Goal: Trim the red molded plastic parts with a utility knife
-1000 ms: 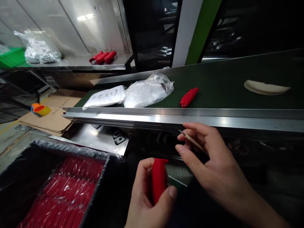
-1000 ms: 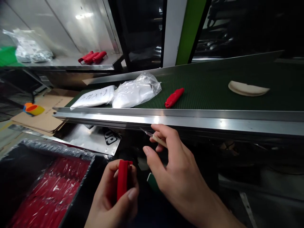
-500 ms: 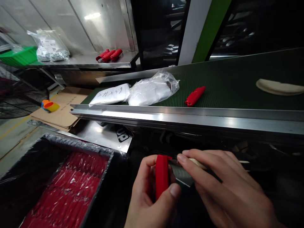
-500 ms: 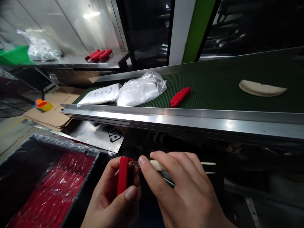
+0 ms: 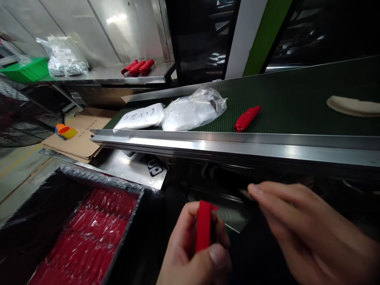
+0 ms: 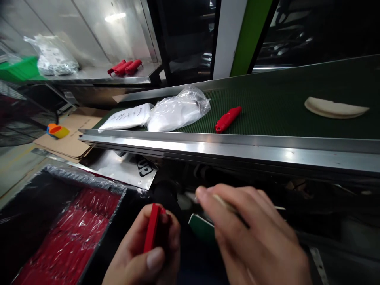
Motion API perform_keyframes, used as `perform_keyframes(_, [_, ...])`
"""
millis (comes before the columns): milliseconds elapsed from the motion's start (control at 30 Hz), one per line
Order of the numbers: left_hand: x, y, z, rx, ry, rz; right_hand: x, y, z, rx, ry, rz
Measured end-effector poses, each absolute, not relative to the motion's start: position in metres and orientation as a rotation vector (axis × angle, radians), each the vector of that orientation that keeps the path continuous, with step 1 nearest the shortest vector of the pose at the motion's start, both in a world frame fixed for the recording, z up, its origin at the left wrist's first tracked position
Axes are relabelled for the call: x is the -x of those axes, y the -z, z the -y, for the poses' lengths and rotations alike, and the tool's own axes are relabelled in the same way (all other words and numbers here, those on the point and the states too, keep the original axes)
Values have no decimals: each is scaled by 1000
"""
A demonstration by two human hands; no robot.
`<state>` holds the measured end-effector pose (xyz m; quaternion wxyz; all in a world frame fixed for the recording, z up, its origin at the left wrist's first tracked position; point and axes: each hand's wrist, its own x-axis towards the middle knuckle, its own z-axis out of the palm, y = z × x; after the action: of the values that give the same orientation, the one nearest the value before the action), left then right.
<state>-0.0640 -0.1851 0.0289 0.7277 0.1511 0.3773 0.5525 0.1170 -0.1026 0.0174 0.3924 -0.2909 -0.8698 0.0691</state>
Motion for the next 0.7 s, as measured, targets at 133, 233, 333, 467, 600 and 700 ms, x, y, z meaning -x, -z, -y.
perform_keyframes(133, [70, -27, 180, -315, -1150, -685, -109, -19, 119, 700, -324, 2238])
perform_keyframes(233, [71, -29, 179, -246, -1105, -668, -102, -17, 125, 759, -357, 2167])
perform_keyframes(333, [70, -31, 180, -207, -1097, -663, -98, -16, 126, 768, -347, 2158])
perform_keyframes(467, [69, -32, 180, -212, -1096, -655, -98, -15, 128, 775, -352, 2156])
perform_keyframes(600, [68, -31, 180, -222, -1115, -643, -102, -13, 125, 779, -334, 2165])
perform_keyframes(700, [68, -30, 182, -268, -1086, -675, -108, -11, 117, 805, -260, 2241])
